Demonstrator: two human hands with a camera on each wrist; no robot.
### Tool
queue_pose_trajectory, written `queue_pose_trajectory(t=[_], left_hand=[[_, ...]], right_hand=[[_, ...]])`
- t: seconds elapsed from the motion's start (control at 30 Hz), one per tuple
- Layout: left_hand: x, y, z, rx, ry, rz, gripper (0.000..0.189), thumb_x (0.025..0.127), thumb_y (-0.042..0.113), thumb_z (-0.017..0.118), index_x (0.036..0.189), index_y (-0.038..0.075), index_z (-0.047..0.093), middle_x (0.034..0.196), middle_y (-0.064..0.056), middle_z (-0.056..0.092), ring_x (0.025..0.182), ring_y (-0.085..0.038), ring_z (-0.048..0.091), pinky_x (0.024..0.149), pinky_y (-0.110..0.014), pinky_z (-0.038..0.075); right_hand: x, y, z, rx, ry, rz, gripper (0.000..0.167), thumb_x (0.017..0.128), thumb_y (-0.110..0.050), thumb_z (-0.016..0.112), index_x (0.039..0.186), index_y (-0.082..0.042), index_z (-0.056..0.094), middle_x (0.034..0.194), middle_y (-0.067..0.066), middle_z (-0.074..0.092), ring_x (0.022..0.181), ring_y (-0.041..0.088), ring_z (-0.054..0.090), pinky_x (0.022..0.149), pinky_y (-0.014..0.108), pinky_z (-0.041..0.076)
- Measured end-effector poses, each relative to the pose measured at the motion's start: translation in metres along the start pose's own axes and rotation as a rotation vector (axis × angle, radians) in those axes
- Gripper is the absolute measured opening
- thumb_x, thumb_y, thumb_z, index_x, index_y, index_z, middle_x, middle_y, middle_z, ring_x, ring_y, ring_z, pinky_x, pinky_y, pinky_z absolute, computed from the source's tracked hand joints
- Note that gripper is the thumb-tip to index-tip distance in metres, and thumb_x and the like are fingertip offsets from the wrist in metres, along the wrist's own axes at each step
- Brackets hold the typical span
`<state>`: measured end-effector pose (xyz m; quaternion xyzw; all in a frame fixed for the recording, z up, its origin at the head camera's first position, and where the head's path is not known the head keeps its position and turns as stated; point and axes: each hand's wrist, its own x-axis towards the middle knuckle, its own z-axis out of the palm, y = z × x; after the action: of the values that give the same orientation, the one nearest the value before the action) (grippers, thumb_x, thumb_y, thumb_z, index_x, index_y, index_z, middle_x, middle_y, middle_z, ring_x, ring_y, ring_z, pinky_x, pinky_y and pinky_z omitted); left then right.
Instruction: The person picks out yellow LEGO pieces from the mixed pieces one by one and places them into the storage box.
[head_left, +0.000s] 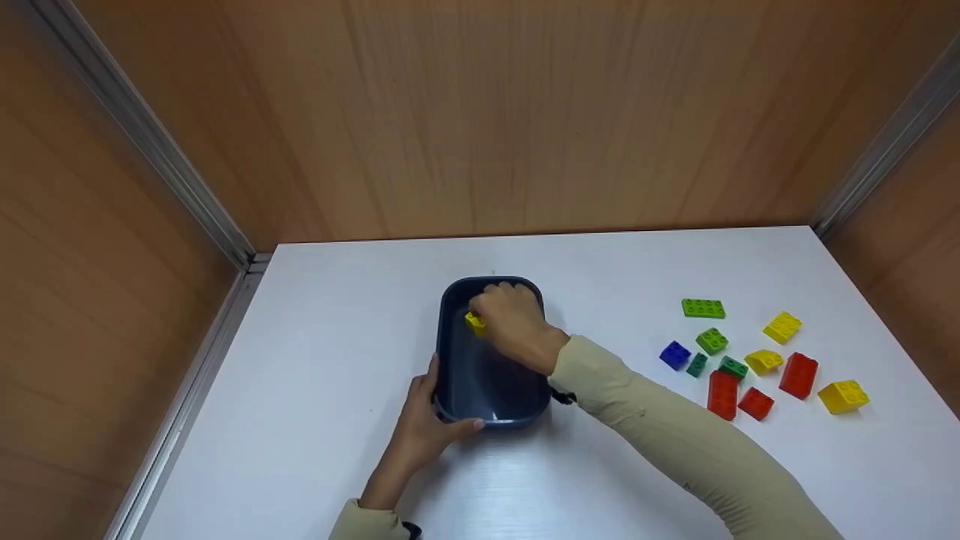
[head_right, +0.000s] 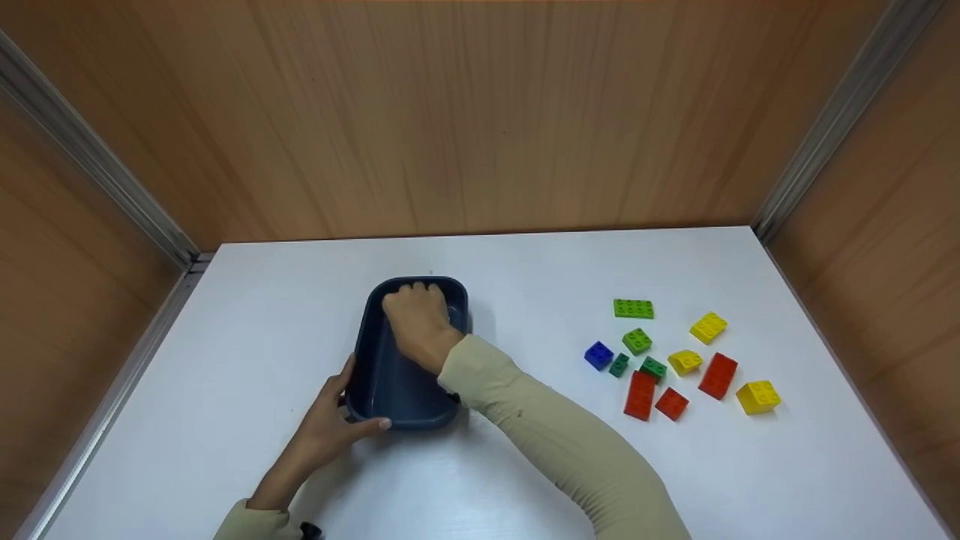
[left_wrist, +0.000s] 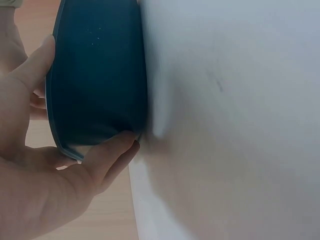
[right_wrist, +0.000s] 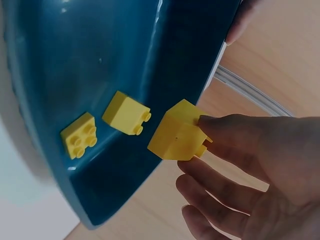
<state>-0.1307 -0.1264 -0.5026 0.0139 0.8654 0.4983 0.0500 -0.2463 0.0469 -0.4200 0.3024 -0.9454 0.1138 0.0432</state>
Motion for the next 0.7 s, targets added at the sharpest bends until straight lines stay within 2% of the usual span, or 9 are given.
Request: queue_pose_trajectory(t=[0.13,0.43,0.7], left_hand=[[0.001,0.0,0.0,0.0,-0.003,0.0,0.124,0.078,0.029,0.097,0.167,-0.004,0.016,0.149,-0.03,0.043,0.14,-0.042,0.047,0.119,-0.057,0.04],[0.001,0.001,0.0,-0.004,-0.001,-0.02,0.126,0.077,0.028,0.097,0.168,-0.002,0.015,0.153,-0.031,0.041,0.142,-0.044,0.045,0.12,-0.058,0.039],[0.001,0.0,0.0,-0.006,-0.002,-0.008,0.125,0.077,0.025,0.097,0.168,-0.002,0.015,0.151,-0.031,0.042,0.142,-0.045,0.045,0.119,-0.059,0.039]], right_hand=[[0.004,-0.004,0.001,0.005,-0.025,0.001,0.019,0.094,-0.003,0.077,0.112,-0.005,0.081,0.102,0.012,0.076,0.096,0.029,0.071,0.089,0.048,0.06],[0.01,-0.009,0.005,0.026,-0.072,0.034,0.024,0.095,-0.001,0.075,0.118,-0.006,0.08,0.11,0.012,0.077,0.104,0.029,0.071,0.097,0.05,0.058],[0.016,-0.008,0.011,0.033,-0.082,0.051,0.019,0.092,0.0,0.076,0.11,-0.006,0.081,0.101,0.011,0.078,0.095,0.026,0.072,0.089,0.047,0.061]])
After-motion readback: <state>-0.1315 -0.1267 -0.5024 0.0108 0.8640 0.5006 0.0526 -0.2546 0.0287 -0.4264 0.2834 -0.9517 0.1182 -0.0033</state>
